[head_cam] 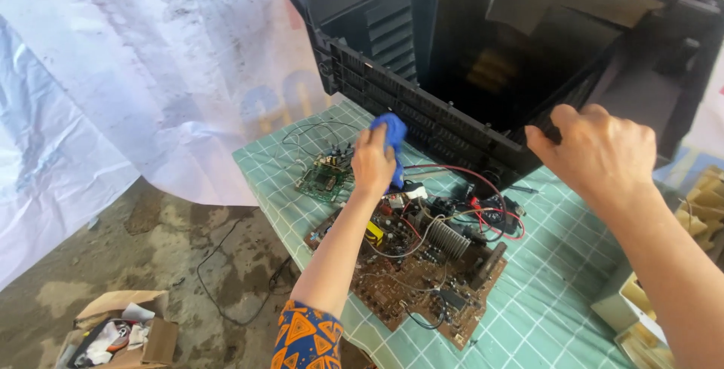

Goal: Cleaning the internal and external components of a disassembled CRT television using a cloth.

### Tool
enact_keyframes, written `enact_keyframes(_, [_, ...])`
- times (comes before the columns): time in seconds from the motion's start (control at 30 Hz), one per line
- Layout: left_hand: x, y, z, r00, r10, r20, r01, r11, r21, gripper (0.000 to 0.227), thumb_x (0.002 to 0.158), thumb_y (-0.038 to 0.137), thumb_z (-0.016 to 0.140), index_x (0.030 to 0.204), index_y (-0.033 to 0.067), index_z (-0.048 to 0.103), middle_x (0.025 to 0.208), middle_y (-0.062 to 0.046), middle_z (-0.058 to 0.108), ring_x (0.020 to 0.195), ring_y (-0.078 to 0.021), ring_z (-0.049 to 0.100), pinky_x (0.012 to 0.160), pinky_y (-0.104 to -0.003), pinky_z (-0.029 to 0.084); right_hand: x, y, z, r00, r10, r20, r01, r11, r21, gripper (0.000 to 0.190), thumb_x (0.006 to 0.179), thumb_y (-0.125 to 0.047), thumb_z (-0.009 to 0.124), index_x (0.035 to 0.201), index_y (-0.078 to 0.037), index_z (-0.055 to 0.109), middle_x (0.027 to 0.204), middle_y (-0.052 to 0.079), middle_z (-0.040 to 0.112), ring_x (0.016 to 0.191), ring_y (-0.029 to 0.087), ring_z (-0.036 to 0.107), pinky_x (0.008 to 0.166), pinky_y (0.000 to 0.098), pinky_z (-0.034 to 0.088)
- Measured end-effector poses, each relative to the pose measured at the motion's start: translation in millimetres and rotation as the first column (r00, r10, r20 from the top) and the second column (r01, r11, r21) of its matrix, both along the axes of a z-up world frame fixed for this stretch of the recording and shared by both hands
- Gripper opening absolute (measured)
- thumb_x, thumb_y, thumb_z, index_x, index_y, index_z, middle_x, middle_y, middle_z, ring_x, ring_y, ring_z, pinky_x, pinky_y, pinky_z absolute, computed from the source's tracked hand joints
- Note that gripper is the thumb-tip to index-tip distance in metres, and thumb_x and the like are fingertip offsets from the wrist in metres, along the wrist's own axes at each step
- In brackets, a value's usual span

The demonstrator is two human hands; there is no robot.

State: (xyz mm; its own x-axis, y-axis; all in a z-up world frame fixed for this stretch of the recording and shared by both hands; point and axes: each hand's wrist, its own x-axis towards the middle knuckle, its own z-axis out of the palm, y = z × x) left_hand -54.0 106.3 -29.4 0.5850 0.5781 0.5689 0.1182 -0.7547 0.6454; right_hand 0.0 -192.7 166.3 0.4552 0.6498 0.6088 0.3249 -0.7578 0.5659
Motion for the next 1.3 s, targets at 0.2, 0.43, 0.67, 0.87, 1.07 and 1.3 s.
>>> enact_keyframes(0.2, [41.2,16.5,15.0,0.981,0.192,0.033,-0.193,0.980,0.050,0.053,0.081,-0.015,0.065,0.132,0.0004,0.062,0.108,-0.026,0.064,0.083,-0.0413,0.070,0.061,-0.043,0.069,-2.4,-0.8,0.2,1.000,-0.028,0.014,0.028,0.999,-0.021,0.046,0.110,-0.066,0.060,0.090,-0.025,0.071,0.074,-0.006,0.063,0.047,0.012,0.055,0.046,0.0243,0.043])
enact_keyframes(0.43, [8.6,22.2,40.9,0.963,-0.012,-0.271,0.010,1.000,-0.011,0.060,0.085,-0.009,0.064,0.136,0.0221,0.063,0.119,-0.014,0.061,0.113,-0.0410,0.063,0.075,-0.044,0.068,1.8,-10.1,-9.6,0.995,0.001,0.102,0.000,1.000,-0.007,0.047,0.114,-0.067,0.066,0.089,-0.027,0.070,0.072,-0.009,0.059,0.043,0.008,0.046,0.045,0.0220,0.033])
enact_keyframes(0.67, [-11.8,41.0,16.9,0.967,0.015,-0.255,-0.033,0.997,-0.064,0.053,0.084,-0.002,0.061,0.133,0.0178,0.066,0.117,-0.013,0.063,0.102,-0.0365,0.065,0.082,-0.047,0.061,-5.1,-7.1,-2.1,0.997,-0.069,-0.026,0.068,0.998,-0.016,0.048,0.111,-0.067,0.060,0.087,-0.027,0.069,0.074,-0.008,0.063,0.042,0.007,0.053,0.042,0.0197,0.037])
enact_keyframes(0.87, [0.7,-0.7,13.7,0.998,-0.038,-0.051,0.044,0.991,0.127,0.051,0.078,0.001,0.068,0.128,0.0087,0.061,0.116,-0.016,0.061,0.101,-0.0401,0.066,0.080,-0.049,0.060,-7.7,-4.1,-0.1,0.992,-0.075,-0.102,0.077,0.997,0.014,0.047,0.108,-0.066,0.060,0.090,-0.024,0.071,0.077,-0.003,0.065,0.046,0.015,0.061,0.043,0.0262,0.045])
enact_keyframes(1.07, [-2.6,-34.9,10.5,0.970,-0.231,-0.081,0.242,0.955,0.170,0.047,0.080,0.003,0.073,0.125,0.0105,0.062,0.120,-0.012,0.066,0.104,-0.0364,0.069,0.079,-0.045,0.063,3.4,-10.1,-10.5,0.999,0.036,-0.012,-0.034,0.995,0.098,0.043,0.106,-0.061,0.068,0.089,-0.022,0.071,0.076,0.000,0.064,0.047,0.019,0.060,0.043,0.0305,0.046])
enact_keyframes(1.3, [-13.9,-38.7,17.3,0.843,-0.456,-0.285,0.530,0.794,0.297,0.034,0.088,0.007,0.070,0.120,0.0161,0.067,0.123,-0.008,0.069,0.117,-0.0302,0.061,0.108,-0.050,0.050,1.3,-8.6,-7.7,0.997,0.081,0.008,-0.081,0.990,0.116,0.039,0.105,-0.056,0.071,0.088,-0.021,0.072,0.073,0.000,0.063,0.042,0.016,0.057,0.039,0.0281,0.045])
